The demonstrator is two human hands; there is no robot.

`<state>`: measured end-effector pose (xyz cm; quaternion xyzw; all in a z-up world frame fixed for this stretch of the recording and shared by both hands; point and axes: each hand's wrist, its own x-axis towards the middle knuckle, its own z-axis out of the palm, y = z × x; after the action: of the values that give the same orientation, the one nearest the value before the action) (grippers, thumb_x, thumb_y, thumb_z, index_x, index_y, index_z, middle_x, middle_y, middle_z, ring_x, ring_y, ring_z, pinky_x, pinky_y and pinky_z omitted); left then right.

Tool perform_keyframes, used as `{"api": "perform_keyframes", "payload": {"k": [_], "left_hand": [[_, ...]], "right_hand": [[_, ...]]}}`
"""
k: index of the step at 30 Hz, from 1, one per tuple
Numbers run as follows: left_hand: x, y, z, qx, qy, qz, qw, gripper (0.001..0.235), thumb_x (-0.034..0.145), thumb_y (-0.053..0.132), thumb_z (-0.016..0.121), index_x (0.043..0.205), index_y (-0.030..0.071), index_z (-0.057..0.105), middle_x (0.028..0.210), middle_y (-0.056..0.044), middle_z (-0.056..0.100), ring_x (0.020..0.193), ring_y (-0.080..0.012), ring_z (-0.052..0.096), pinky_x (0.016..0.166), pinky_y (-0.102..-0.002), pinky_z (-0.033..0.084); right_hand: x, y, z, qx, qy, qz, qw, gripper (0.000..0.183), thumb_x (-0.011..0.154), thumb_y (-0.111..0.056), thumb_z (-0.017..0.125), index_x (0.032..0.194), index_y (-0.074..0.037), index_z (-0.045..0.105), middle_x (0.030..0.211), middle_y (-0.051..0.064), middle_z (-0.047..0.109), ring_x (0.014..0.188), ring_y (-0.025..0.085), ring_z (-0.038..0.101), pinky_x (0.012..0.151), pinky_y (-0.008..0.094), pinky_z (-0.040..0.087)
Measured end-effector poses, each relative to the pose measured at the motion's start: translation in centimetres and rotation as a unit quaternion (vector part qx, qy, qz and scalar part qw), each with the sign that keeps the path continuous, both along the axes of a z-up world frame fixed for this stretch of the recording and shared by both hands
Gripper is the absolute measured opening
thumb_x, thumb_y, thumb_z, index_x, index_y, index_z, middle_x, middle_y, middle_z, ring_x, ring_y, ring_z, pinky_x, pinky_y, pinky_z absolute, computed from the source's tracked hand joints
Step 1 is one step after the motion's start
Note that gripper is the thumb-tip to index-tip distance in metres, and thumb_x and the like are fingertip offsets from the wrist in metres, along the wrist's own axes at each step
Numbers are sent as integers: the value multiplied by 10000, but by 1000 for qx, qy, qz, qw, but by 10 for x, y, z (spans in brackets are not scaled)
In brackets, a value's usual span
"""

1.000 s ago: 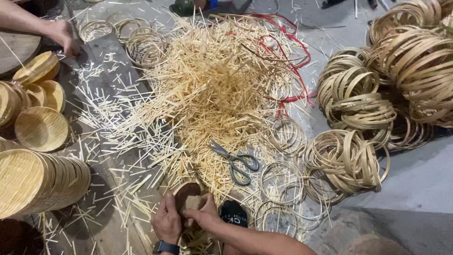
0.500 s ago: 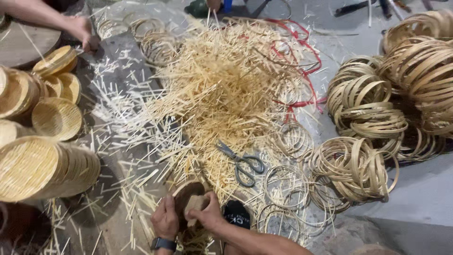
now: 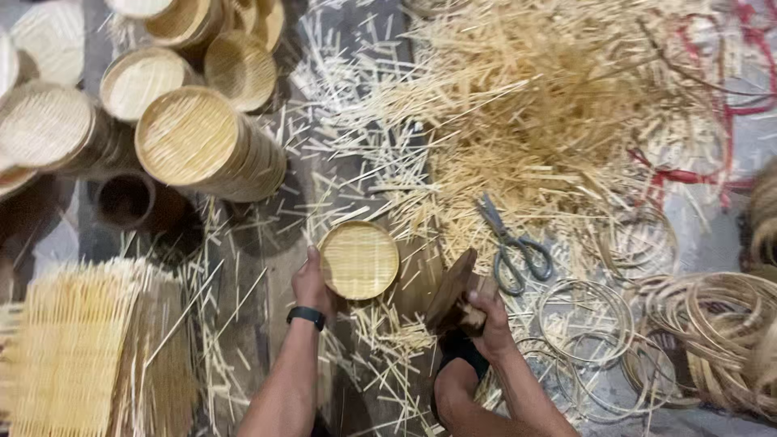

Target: The person weaves bamboo strips into circular basket bases, places a circular frame on top, and trims excess strips with shears. The person repeats this process for multiple units, stacking finished bases nearby.

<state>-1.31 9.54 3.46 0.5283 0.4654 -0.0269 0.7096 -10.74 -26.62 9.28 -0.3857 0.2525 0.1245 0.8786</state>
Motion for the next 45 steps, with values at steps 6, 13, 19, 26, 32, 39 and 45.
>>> {"api": "perform_keyframes", "payload": {"k": [6,13,19,26,32,39,45], "left_hand": [[-48,11,35,340,-70,-142,927,476,1014,389,652,1332,36,687,1276,-119,746,1176,-237,712,1019,-378,540],[-77,-6,71,557,-192,-564,579,663,724,93,742,1379,89,641,1507,-183,523,1425,-354,382,1168,-525,263],[-53,4,68,551,-318,-607,477,456,924,-11,633,1352,145,649,1430,-83,611,1356,-258,548,1155,-431,418],[72,91,184,671,-337,-390,533,278,844,-55,625,1068,78,719,1094,-117,739,1026,-309,698,894,-431,588],[121,138,218,732,-238,-292,568,244,850,-38,613,996,92,759,1061,-101,762,1048,-314,697,878,-426,567],[128,143,209,703,-222,-334,588,209,849,-27,626,981,84,745,1025,-96,749,1019,-308,700,882,-422,573],[117,133,224,690,-201,-348,602,212,781,-39,640,940,72,728,944,-106,729,977,-323,691,839,-449,567]], "right_hand": [[-21,27,12,25,31,87,995,504,801,-146,644,1283,-31,553,1092,107,669,966,233,677,859,378,560],[-13,35,13,-121,-19,139,983,560,756,-118,710,1273,-25,515,1029,80,605,920,194,611,825,326,522],[-18,35,4,-169,-38,151,973,598,712,-137,710,1266,-42,507,1026,82,583,915,197,594,807,326,508],[-19,30,-4,-171,-39,149,973,606,736,-197,702,1279,-15,504,1036,100,590,931,201,588,841,337,504],[-16,31,-5,-127,36,137,982,603,747,-200,708,1275,-8,489,1028,125,590,903,252,615,786,396,527],[-16,28,-11,-103,3,121,987,596,782,-193,686,1306,15,493,1079,127,601,937,239,627,813,381,534],[-18,27,-10,-84,26,118,989,582,792,-165,672,1316,12,491,1098,144,616,972,256,639,850,399,538]]}}
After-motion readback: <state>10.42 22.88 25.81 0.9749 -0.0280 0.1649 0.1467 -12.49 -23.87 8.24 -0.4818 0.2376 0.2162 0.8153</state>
